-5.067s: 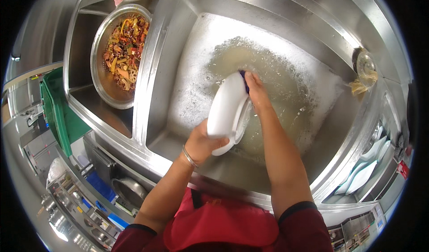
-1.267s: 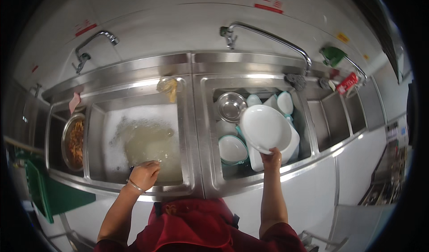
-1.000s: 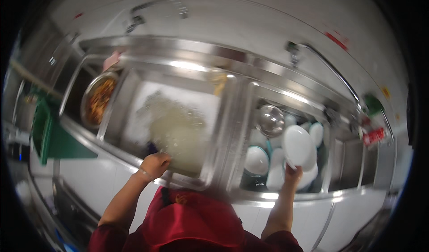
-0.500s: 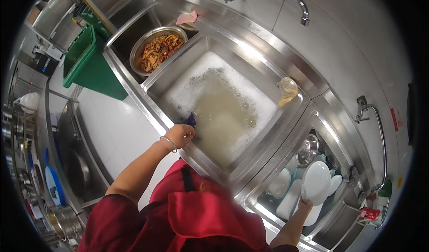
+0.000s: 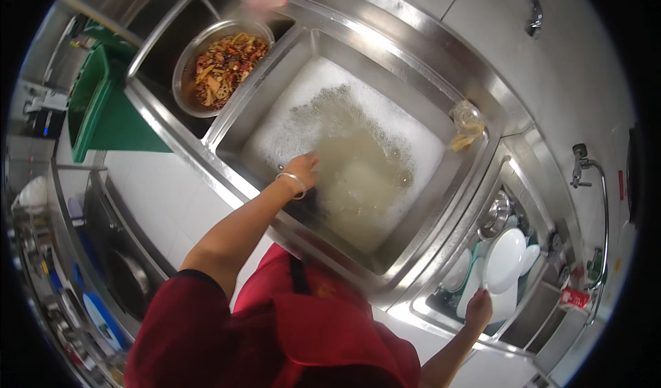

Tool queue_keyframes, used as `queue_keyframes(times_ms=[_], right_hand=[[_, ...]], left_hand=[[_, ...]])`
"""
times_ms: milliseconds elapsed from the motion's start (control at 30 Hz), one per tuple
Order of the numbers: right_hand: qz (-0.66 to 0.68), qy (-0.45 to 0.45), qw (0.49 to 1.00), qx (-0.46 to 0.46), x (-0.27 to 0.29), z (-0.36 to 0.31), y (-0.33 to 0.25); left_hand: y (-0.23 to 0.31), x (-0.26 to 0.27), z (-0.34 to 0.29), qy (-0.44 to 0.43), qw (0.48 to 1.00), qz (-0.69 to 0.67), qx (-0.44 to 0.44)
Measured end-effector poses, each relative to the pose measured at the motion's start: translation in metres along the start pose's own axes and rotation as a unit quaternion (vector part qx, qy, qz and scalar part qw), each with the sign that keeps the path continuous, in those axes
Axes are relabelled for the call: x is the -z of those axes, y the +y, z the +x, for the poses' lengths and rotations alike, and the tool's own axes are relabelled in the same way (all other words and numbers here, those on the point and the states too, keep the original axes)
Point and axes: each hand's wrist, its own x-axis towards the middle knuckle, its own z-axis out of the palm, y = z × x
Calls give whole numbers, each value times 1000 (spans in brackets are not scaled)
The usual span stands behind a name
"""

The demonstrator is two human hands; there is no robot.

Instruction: The person washes dishes by hand in a commercial sink, scrubbing bowls and plates with a cloth in soapy water.

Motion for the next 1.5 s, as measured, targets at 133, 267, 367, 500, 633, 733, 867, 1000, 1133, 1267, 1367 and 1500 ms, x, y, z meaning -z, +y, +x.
queue_keyframes(times_ms=[133, 267, 367, 500, 633, 733, 867, 1000, 1133, 1267, 1367, 1500], right_hand=[[547, 7, 774, -318, 45, 18, -178], [509, -179, 789, -294, 11, 41, -275], [474, -280, 787, -279, -33, 41, -322], [527, -306, 751, -255, -79, 39, -360], [460, -326, 798, -211, -102, 34, -369], [359, -365, 836, -197, -110, 39, -361], [314, -387, 866, -46, -139, 38, -348], [325, -409, 847, 96, -176, 57, -370], [319, -364, 864, 143, -196, 82, -416], [291, -296, 874, 252, -240, 93, -449], [227, -278, 883, 302, -258, 84, -457], [227, -480, 814, 235, -273, 102, -435]], left_hand=[[16, -55, 60, -65, 987, 133, -69], [-24, -154, 124, -166, 964, 200, -47], [24, -129, 122, -294, 945, 62, 130], [1, -167, 113, -168, 984, 25, 57], [12, -151, 111, -194, 970, 68, 128], [7, -140, 121, -253, 964, 18, 78], [15, -94, 114, -293, 954, -62, 12], [8, -59, 116, -245, 951, -187, 36], [11, 10, 95, -121, 911, -386, 80], [-5, 62, 74, -47, 882, -459, 93], [-20, 79, 58, 10, 889, -446, 103], [-34, 87, 44, 91, 829, -531, 153]])
